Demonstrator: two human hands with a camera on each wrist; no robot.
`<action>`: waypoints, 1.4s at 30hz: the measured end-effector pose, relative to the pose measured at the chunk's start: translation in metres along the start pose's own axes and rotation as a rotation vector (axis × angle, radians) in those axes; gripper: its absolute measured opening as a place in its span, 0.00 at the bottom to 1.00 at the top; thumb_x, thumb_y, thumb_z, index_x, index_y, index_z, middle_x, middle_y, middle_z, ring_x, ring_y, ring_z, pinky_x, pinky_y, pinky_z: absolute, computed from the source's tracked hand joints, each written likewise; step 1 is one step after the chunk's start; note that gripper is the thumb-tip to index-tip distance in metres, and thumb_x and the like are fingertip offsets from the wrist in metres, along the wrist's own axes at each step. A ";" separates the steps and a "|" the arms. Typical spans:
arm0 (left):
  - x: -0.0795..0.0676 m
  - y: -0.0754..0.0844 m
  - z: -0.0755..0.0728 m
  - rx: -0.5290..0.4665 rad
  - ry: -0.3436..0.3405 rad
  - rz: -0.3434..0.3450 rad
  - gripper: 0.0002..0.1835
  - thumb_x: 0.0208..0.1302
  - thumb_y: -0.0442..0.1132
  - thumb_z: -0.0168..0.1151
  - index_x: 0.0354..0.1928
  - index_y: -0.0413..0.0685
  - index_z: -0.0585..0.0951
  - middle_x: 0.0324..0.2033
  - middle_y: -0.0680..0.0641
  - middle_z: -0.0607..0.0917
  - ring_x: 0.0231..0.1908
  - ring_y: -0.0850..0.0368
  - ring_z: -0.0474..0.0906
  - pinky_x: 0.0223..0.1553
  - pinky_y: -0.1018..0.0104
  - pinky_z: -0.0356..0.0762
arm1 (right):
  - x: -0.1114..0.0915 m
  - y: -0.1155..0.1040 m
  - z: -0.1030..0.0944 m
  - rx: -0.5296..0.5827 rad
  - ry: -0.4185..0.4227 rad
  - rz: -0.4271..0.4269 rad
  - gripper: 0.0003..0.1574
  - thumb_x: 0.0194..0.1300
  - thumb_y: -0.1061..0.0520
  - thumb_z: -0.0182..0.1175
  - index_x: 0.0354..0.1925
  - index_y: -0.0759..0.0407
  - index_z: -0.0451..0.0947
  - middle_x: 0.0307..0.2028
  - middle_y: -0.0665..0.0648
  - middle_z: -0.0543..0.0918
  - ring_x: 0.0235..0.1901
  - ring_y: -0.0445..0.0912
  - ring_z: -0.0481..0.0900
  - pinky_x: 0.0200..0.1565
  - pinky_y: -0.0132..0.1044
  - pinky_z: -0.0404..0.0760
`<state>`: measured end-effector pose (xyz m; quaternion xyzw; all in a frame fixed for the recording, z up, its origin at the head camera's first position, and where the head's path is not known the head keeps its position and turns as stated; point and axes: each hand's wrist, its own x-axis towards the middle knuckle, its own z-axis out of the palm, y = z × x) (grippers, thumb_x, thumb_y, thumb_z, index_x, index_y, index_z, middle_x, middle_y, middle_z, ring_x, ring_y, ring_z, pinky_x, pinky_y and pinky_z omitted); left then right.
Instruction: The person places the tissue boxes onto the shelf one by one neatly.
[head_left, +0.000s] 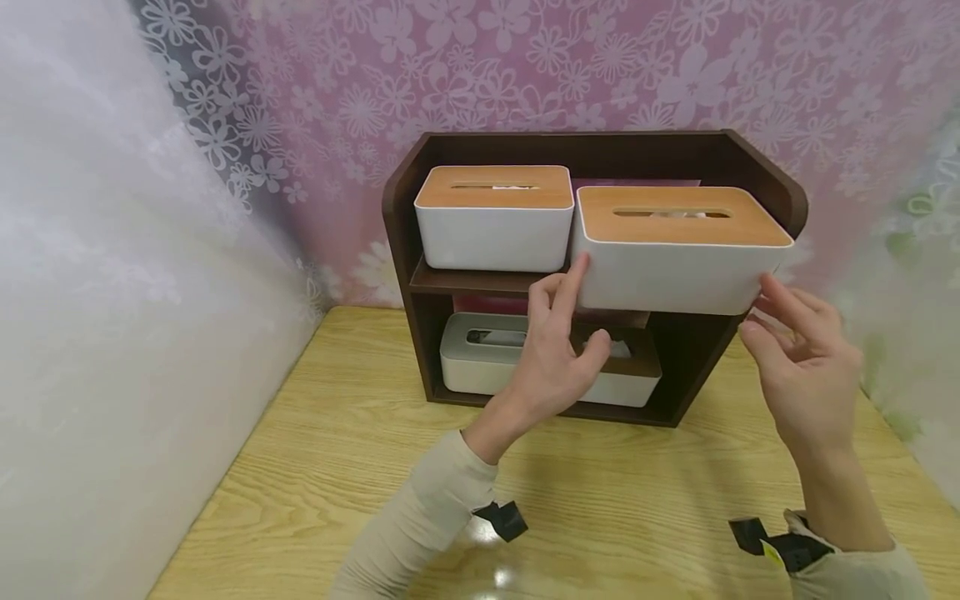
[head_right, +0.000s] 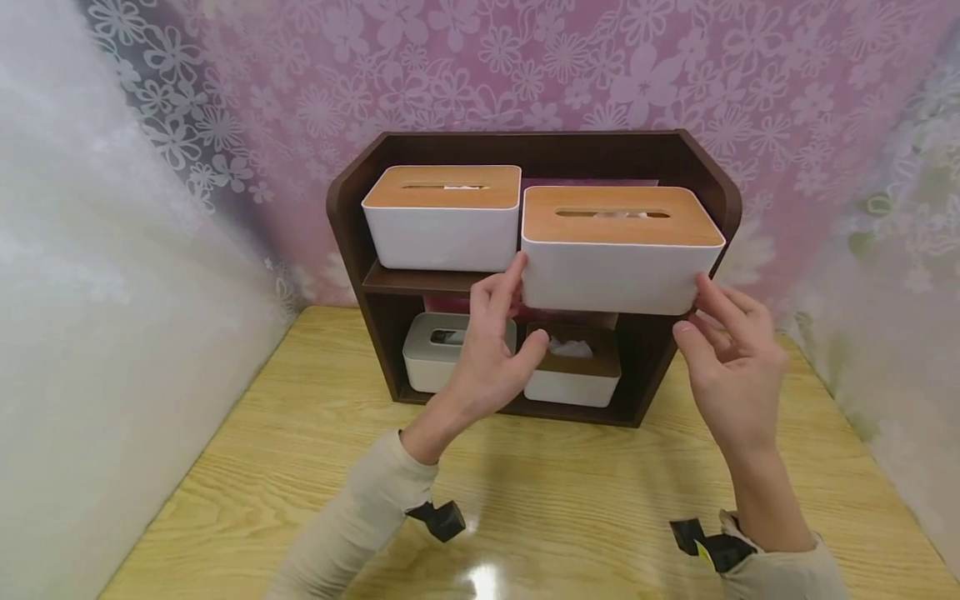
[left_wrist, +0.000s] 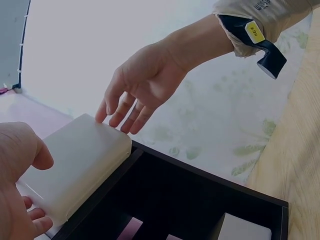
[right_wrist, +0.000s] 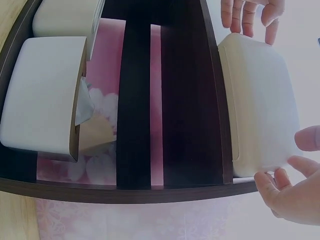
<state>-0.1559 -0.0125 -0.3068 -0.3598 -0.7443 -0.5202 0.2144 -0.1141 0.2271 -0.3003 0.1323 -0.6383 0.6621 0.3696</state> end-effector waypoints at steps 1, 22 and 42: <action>0.000 0.000 0.000 -0.001 -0.005 -0.006 0.44 0.63 0.31 0.56 0.79 0.47 0.50 0.59 0.38 0.59 0.57 0.50 0.60 0.59 0.65 0.63 | 0.000 0.000 0.000 -0.022 0.002 0.008 0.29 0.57 0.79 0.58 0.59 0.72 0.77 0.53 0.59 0.75 0.51 0.45 0.80 0.50 0.23 0.78; 0.011 -0.005 -0.008 -0.007 -0.153 -0.078 0.43 0.66 0.33 0.54 0.79 0.49 0.46 0.76 0.42 0.50 0.74 0.54 0.51 0.70 0.56 0.60 | 0.007 0.003 0.000 -0.273 -0.107 0.113 0.33 0.64 0.71 0.60 0.67 0.61 0.72 0.64 0.57 0.75 0.62 0.40 0.75 0.55 0.21 0.73; 0.016 -0.019 -0.019 -0.138 -0.189 -0.135 0.42 0.68 0.31 0.54 0.80 0.52 0.47 0.78 0.46 0.48 0.75 0.58 0.49 0.69 0.55 0.63 | 0.009 0.005 0.004 -0.378 -0.383 0.173 0.45 0.70 0.66 0.57 0.78 0.52 0.51 0.78 0.55 0.53 0.75 0.48 0.54 0.62 0.21 0.65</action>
